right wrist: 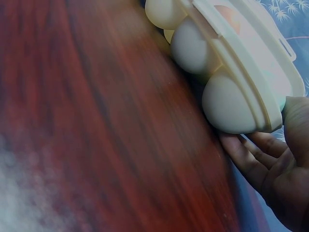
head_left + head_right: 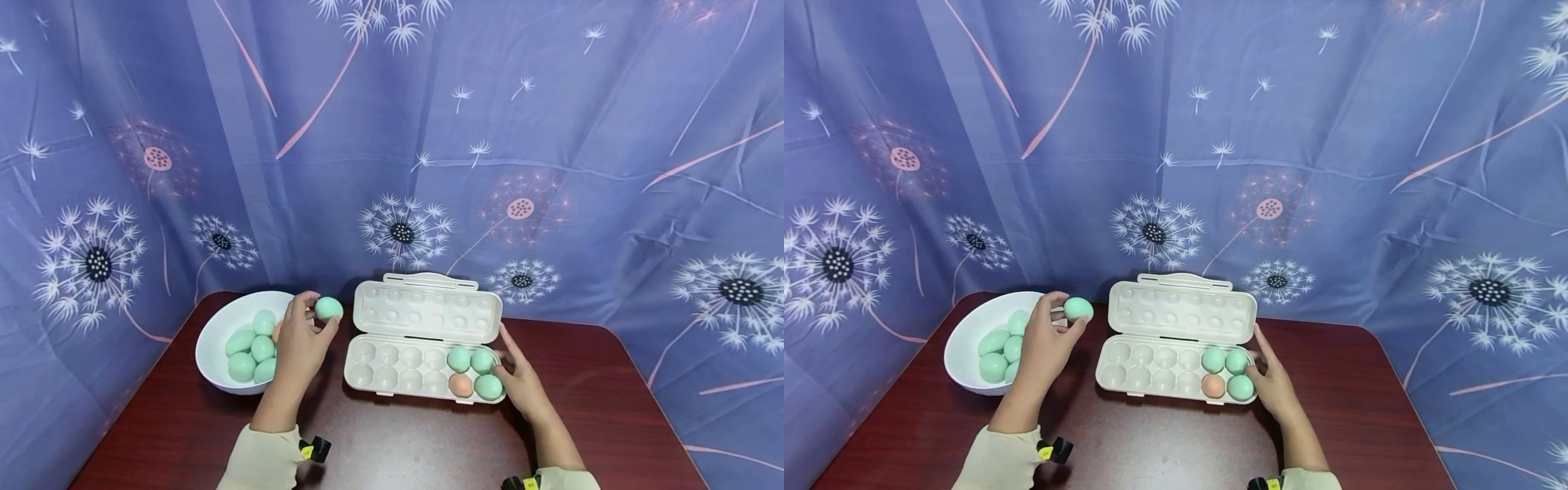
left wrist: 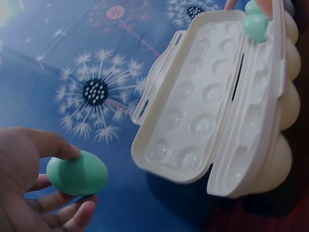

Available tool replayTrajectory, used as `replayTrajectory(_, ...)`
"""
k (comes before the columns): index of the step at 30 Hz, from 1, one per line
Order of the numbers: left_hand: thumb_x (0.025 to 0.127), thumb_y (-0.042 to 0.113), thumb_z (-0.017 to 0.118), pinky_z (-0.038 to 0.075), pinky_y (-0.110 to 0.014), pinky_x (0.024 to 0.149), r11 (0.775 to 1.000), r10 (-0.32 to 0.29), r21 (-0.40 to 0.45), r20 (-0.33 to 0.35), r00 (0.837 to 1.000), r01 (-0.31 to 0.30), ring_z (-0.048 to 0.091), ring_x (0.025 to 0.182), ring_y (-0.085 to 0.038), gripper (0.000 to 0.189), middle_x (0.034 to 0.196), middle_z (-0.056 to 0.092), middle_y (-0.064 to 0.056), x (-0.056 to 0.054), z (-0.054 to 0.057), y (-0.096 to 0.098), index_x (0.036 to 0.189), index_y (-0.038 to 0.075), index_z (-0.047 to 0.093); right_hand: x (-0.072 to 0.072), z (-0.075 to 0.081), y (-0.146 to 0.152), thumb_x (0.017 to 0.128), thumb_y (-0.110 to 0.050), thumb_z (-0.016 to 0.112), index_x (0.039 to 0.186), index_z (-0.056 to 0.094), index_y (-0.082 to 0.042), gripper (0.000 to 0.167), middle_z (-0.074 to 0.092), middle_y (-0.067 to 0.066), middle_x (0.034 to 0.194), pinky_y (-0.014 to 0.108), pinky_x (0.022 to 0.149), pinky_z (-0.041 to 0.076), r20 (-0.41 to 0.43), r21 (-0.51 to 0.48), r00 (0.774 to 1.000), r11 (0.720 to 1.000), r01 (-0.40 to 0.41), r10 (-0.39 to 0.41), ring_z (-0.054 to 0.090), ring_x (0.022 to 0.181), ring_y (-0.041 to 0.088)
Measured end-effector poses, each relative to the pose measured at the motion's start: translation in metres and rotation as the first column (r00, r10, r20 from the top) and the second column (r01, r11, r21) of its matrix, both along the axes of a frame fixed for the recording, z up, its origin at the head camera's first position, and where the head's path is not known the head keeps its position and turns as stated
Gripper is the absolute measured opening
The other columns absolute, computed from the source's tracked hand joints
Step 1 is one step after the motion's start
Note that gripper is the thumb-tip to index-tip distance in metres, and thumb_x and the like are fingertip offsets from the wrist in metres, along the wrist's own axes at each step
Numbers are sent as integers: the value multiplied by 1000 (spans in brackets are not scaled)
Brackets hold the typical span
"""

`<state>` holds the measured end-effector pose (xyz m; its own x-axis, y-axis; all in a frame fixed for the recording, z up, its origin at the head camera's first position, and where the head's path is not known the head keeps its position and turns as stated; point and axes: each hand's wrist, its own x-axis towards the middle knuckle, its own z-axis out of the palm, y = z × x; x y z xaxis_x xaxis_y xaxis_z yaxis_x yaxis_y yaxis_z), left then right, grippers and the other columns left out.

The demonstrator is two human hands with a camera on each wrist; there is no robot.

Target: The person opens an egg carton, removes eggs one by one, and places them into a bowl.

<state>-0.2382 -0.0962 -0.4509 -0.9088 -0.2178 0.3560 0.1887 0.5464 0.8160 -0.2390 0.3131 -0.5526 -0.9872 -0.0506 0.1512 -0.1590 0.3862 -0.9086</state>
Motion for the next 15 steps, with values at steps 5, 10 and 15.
replayTrajectory(5, 89, 19, 73, 55, -43, 87, 1000, 17, 16, 67, 998, -19, 66, 111, -32, 50, 128, 56, -15, -2, 2, -13, 132, 5, 51, 0, 0, 0, 94, 9, 55, 163, 18, -26, 86, 67, 25, 122, 19, 79, 51, 11, 13, 1000, 1000, 8, -8, 62, 97, 5)
replayTrajectory(10, 90, 19, 71, 52, -45, 94, 999, 31, 19, 106, 994, -33, 64, 116, -34, 51, 130, 54, -16, -3, 3, -22, 134, 5, 51, 1, 1, -1, 94, 8, 55, 163, 19, -27, 85, 67, 25, 120, 18, 79, 51, 8, 26, 1000, 1000, 11, -11, 62, 97, 4)
replayTrajectory(15, 90, 18, 70, 50, -48, 100, 998, 56, 27, 127, 990, -60, 63, 118, -36, 51, 132, 53, -17, -3, 3, -30, 136, 5, 51, 1, 1, -1, 94, 8, 55, 163, 19, -26, 84, 68, 25, 119, 17, 80, 51, -7, 22, 1000, 1000, 9, -9, 62, 97, 4)
